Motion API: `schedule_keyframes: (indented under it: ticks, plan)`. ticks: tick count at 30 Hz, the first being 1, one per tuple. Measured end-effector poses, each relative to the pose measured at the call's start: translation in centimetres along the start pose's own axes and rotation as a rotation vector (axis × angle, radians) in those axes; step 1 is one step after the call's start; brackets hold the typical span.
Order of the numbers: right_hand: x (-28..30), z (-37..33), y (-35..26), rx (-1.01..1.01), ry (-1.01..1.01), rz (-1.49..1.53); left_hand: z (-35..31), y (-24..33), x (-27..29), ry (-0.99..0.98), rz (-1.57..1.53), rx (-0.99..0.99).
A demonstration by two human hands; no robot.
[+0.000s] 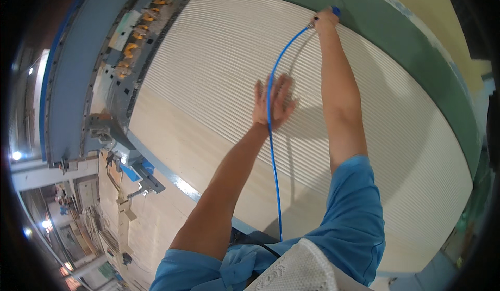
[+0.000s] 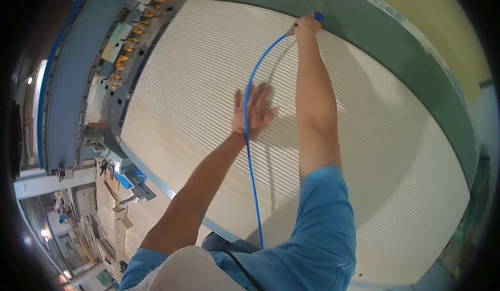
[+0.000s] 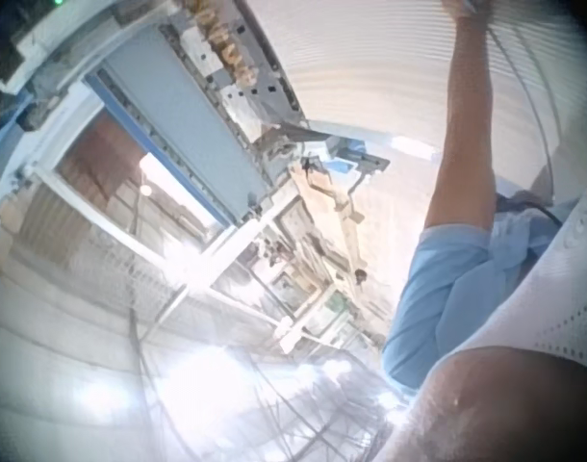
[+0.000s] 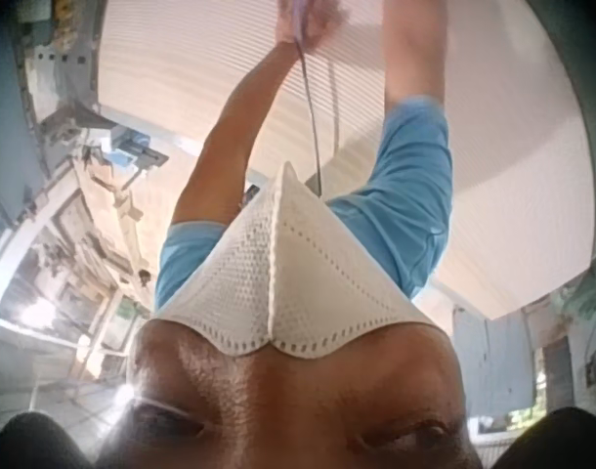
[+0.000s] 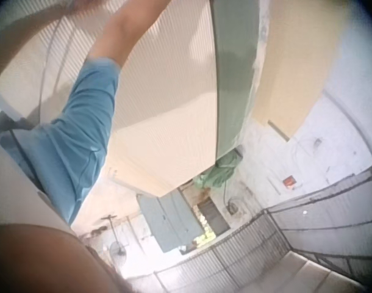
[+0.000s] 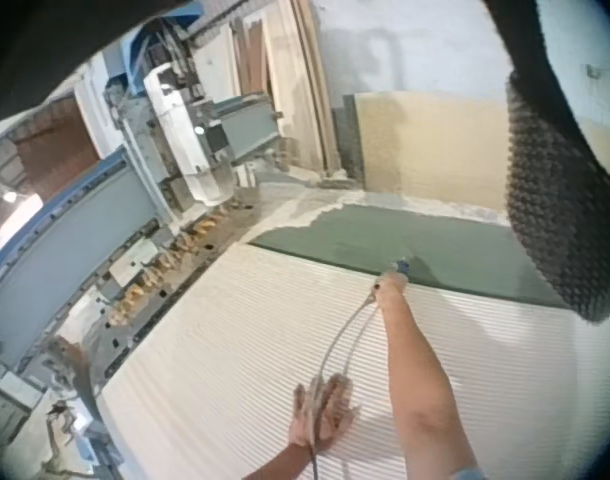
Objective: The person uses a handheld air blower to clean dust and debris from a large flat surface, moving the nozzle systematically across the area. The person then walks to a nearby control desk and operates a computer mouse.
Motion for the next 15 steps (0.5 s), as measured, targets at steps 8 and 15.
schedule_keyframes:
  ticks: [8,15]
  plan:
    - [17.4,-8.0,-4.7,0.267,-0.656,-0.954,0.2,-0.1,-0.7,0.030,-0.019,-0.022]
    - [45.5,-17.5,-9.0,0.063,-0.165,-0.912,0.0,-0.9,-1.4,0.123,-0.014,-0.080]
Point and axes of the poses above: each hand's wrist, its own z-axis towards the middle knuckle, its own x-axis out of the back of the hand, y = z × x, the point moved 7 cm from there along z, towards the middle knuckle, and after that the axes turned 13 degrees about -z, right-handed, at the moved point
